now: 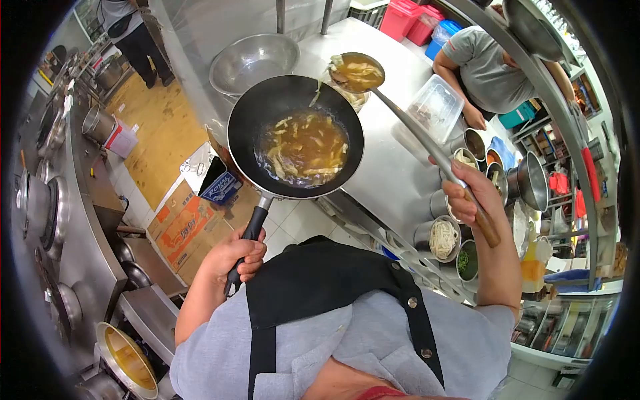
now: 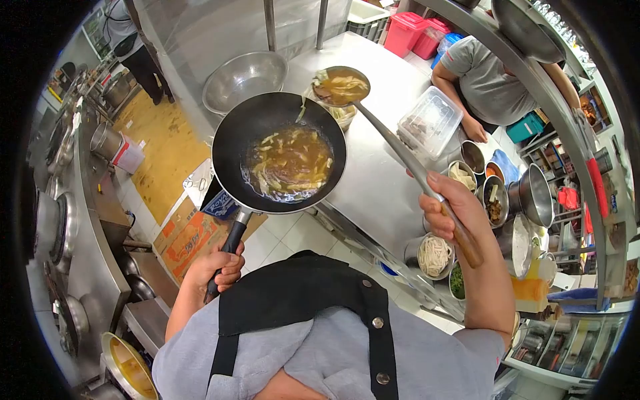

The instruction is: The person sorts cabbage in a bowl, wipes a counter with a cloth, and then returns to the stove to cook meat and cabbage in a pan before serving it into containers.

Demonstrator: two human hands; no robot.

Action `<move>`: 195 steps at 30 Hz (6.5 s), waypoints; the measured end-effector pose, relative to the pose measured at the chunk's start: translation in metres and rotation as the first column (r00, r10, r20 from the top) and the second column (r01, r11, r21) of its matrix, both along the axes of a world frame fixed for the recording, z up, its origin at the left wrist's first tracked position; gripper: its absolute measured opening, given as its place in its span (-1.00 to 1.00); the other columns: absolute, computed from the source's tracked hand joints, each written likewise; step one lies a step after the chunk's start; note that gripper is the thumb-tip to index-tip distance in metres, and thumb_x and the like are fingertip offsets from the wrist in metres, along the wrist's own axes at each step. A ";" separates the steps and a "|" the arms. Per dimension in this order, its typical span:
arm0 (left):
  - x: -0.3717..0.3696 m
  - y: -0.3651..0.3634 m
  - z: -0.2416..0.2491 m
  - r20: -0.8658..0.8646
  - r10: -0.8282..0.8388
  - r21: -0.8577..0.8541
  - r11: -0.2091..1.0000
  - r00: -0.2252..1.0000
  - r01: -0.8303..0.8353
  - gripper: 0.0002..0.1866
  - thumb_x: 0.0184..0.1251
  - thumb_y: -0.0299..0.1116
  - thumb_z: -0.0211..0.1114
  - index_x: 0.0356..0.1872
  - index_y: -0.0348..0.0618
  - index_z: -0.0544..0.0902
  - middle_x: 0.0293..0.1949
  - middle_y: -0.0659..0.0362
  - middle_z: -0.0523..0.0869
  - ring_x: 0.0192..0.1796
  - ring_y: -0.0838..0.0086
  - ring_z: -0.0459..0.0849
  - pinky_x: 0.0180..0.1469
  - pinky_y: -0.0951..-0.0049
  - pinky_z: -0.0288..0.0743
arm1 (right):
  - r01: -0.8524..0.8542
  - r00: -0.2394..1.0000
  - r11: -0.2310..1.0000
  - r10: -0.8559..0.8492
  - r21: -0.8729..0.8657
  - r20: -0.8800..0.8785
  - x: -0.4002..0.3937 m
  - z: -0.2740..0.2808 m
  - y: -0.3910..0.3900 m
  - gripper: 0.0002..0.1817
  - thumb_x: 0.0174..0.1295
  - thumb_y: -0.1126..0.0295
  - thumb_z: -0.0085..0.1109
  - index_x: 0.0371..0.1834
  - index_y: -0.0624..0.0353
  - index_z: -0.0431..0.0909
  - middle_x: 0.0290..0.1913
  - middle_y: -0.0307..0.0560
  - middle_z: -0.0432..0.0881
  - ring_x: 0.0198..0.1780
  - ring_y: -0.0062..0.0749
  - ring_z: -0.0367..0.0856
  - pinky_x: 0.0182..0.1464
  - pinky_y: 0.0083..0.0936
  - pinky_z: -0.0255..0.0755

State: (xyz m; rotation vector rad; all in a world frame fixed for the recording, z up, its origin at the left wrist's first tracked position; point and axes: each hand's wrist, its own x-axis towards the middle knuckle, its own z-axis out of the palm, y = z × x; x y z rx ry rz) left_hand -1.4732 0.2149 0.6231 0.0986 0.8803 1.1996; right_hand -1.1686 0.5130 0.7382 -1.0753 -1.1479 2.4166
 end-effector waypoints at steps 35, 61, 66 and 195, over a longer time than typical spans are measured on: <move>0.007 0.003 0.015 -0.030 0.030 -0.038 0.999 0.999 -0.031 -0.78 0.21 -0.45 0.19 -0.19 -0.12 0.35 -0.64 0.33 0.32 -0.76 0.71 0.27 -0.77 0.64 0.20 | -0.586 0.743 0.302 -0.171 0.752 0.647 0.001 -0.044 -0.033 -0.40 0.31 0.29 0.07 0.42 0.07 0.19 -0.23 0.24 0.62 -0.30 0.18 0.60 -0.21 -0.09 0.45; 0.005 0.013 0.018 0.041 -0.041 0.034 0.999 0.998 0.040 -0.82 0.23 -0.46 0.17 -0.21 -0.13 0.36 -0.65 0.34 0.30 -0.77 0.74 0.24 -0.80 0.69 0.14 | -0.662 0.705 -0.230 -0.514 0.714 0.488 0.027 -0.095 -0.033 -0.32 0.24 0.26 0.20 0.44 -0.07 0.22 -0.40 -0.05 0.59 -0.51 -0.14 0.58 -0.47 -0.29 0.47; 0.007 0.009 0.021 0.017 -0.027 0.023 0.999 0.999 0.026 -0.81 0.23 -0.46 0.18 -0.20 -0.12 0.37 -0.62 0.33 0.35 -0.75 0.72 0.28 -0.77 0.65 0.18 | -0.446 0.792 0.283 -0.317 0.849 0.521 0.022 -0.070 -0.045 -0.41 0.28 0.32 0.17 0.40 0.01 0.29 -0.10 0.18 0.65 -0.31 -0.10 0.66 -0.22 -0.48 0.50; 0.026 0.107 0.048 0.018 -0.008 0.152 0.988 1.000 0.005 -0.89 0.27 -0.45 0.13 -0.22 -0.12 0.42 -0.63 0.34 0.31 -0.76 0.75 0.24 -0.81 0.67 0.12 | 0.094 0.995 0.996 -0.094 0.004 -0.015 0.105 0.078 -0.036 -0.55 0.47 0.29 -0.17 0.33 0.30 0.23 -0.59 -0.19 0.39 -0.85 -0.65 0.28 -0.89 -0.69 0.10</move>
